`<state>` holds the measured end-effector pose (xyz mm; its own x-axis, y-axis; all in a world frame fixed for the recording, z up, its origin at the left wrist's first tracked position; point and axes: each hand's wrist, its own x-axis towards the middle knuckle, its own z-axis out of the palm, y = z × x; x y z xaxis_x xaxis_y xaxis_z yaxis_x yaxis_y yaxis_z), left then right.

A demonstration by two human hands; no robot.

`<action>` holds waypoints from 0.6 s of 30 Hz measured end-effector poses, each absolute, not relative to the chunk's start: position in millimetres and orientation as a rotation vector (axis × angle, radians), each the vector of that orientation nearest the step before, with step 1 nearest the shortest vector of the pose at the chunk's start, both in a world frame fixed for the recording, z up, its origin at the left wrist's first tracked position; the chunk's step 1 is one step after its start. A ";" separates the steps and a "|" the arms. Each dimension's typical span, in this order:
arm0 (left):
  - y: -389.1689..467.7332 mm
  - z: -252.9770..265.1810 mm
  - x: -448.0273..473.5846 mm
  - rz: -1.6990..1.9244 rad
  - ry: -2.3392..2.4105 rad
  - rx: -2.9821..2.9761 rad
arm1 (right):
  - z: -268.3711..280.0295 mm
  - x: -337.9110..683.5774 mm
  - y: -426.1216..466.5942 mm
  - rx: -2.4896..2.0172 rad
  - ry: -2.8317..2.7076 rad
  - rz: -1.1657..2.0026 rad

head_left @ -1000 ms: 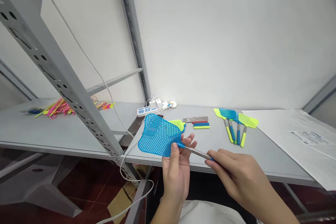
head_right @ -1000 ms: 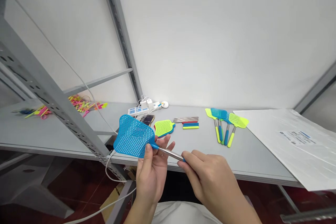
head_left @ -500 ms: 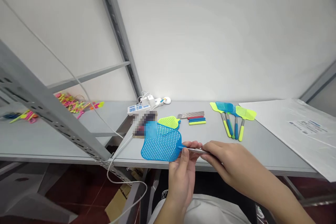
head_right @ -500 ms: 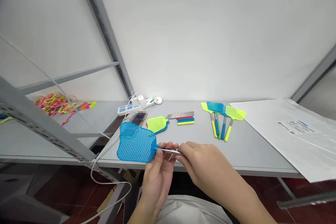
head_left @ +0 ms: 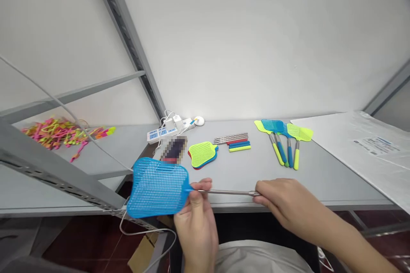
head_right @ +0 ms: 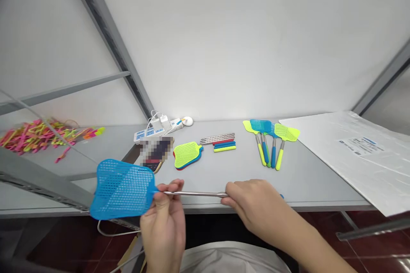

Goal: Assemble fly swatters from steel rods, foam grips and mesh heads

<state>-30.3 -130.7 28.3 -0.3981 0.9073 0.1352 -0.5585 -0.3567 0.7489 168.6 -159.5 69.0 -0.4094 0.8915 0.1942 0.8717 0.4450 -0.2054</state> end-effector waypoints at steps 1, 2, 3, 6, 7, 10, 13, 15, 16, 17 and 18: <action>-128.4 31.6 -34.8 1.927 0.768 0.675 | 65.3 177.5 -162.6 -1.522 -2.425 0.074; -126.5 34.0 -38.1 1.945 0.767 0.678 | 61.7 186.3 -166.1 -1.524 -2.426 0.046; -125.2 35.5 -39.7 1.945 0.760 0.687 | 58.8 194.2 -169.9 -1.530 -2.425 0.017; -125.4 35.1 -35.3 1.895 0.712 0.662 | 56.8 207.4 -182.2 -1.568 -2.412 -0.069; -126.9 33.8 -31.4 1.866 0.697 0.633 | 58.6 207.8 -185.8 -1.584 -2.404 -0.090; -135.3 27.8 -16.5 1.701 0.703 0.635 | 67.4 200.0 -192.6 -1.591 -2.407 -0.094; -146.0 22.7 -2.4 1.467 0.670 0.743 | 74.9 187.0 -192.9 -1.544 -2.458 -0.039; -151.0 21.7 2.5 1.381 0.634 0.806 | 76.6 179.7 -191.1 -1.511 -2.474 -0.028; -152.2 22.0 2.8 1.369 0.632 0.838 | 76.3 176.9 -190.0 -1.495 -2.476 -0.034; -152.6 23.0 1.4 1.371 0.637 0.878 | 75.2 175.1 -188.8 -1.475 -2.476 -0.045; -152.2 24.5 -1.6 1.385 0.644 0.918 | 73.3 174.4 -187.8 -1.457 -2.477 -0.056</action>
<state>-1.6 -152.2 24.5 0.1112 0.9852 0.1305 -0.5348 -0.0514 0.8434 174.4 -187.8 73.3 -0.4597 0.8530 0.2473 0.8633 0.4945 -0.1008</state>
